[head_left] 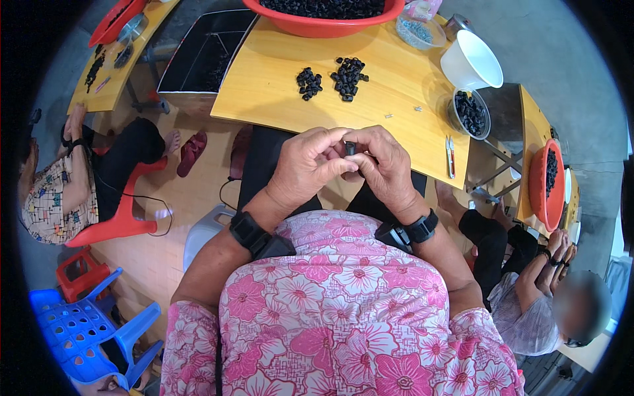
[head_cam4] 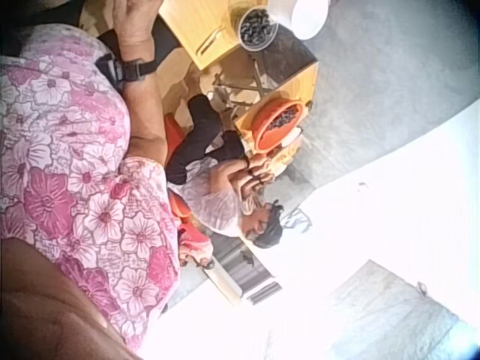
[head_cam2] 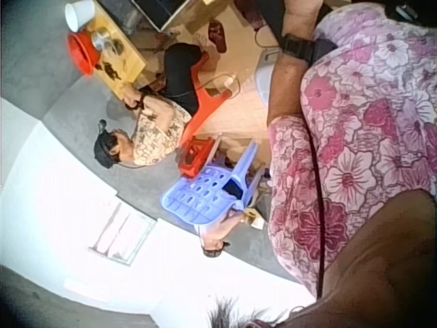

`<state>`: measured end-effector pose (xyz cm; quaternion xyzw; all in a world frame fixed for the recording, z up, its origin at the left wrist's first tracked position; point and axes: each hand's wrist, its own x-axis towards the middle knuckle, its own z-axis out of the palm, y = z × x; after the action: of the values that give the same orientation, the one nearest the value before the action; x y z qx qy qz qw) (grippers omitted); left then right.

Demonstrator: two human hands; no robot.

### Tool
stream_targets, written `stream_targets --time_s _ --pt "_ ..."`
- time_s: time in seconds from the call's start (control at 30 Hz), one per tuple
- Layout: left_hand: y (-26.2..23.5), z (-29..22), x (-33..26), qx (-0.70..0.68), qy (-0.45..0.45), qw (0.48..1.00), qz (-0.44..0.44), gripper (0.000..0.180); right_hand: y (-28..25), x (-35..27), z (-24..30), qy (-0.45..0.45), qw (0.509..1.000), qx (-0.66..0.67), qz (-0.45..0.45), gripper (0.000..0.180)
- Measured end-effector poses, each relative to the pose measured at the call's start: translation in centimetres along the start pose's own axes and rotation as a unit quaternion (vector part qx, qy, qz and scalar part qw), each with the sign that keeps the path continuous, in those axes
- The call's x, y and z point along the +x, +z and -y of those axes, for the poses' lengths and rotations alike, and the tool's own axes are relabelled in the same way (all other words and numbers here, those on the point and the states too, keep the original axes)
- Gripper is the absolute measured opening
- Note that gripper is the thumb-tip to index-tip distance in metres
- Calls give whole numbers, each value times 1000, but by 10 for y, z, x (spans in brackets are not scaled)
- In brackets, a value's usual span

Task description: Assembling small black plastic components by hand at a workbench.

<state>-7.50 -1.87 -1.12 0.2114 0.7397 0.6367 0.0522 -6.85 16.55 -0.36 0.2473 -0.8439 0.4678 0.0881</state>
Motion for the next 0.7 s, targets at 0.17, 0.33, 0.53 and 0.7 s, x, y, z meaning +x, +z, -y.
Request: stream_targets --time_s 0.17,0.33,0.53,0.7 --pt "3 -7 4 -70 -21 997 -17 44 -3 5 4 11 1000 17 -18 34" --pt "12 0 9 -75 -22 997 -16 40 -10 1 -3 29 999 23 -12 34" --pt "12 14 2 -155 -54 986 -19 40 -4 5 -3 -20 999 34 -12 28" --pt "4 34 1 -93 -97 991 20 41 -58 4 -32 71 979 -125 -144 31"
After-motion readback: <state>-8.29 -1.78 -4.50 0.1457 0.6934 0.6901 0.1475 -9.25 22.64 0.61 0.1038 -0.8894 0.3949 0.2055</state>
